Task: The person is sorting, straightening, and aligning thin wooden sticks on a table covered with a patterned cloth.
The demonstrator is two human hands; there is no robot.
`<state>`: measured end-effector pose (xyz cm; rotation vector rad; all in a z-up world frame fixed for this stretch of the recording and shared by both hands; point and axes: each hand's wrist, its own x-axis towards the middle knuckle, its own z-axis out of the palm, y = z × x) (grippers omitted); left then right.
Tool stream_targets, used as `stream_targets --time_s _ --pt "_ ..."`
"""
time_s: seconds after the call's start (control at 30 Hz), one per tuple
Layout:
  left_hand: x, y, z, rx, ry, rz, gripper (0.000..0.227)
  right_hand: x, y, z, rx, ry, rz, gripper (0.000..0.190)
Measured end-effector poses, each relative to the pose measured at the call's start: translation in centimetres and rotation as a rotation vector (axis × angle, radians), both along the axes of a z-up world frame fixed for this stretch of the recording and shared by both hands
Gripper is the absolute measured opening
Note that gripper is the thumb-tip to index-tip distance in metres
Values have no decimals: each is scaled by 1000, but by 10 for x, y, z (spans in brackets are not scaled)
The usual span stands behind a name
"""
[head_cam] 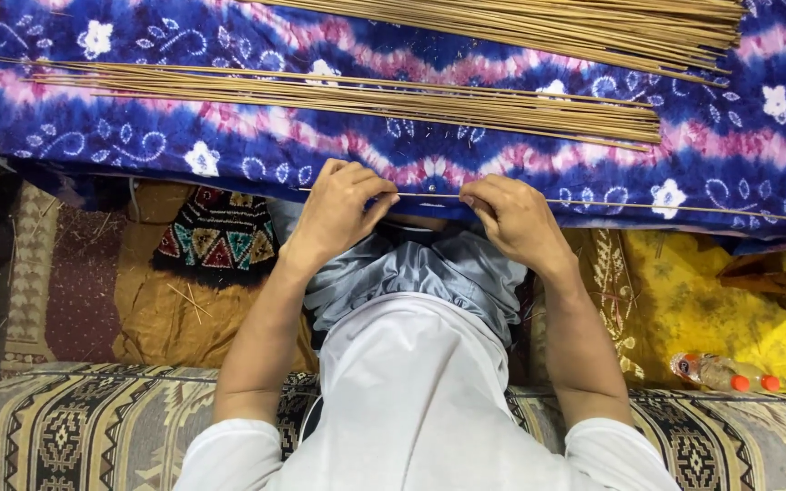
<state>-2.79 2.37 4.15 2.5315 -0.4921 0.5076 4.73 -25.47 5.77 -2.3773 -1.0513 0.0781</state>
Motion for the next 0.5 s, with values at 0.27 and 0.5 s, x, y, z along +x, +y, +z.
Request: stream_targets --time_s 0.27,0.5 --pt "8 -16 -10 -87 19 -14 14 -2 6 2 24 0 5 14" --pt "12 -14 -10 -180 50 -1 11 2 7 -2 47 2 8 13"
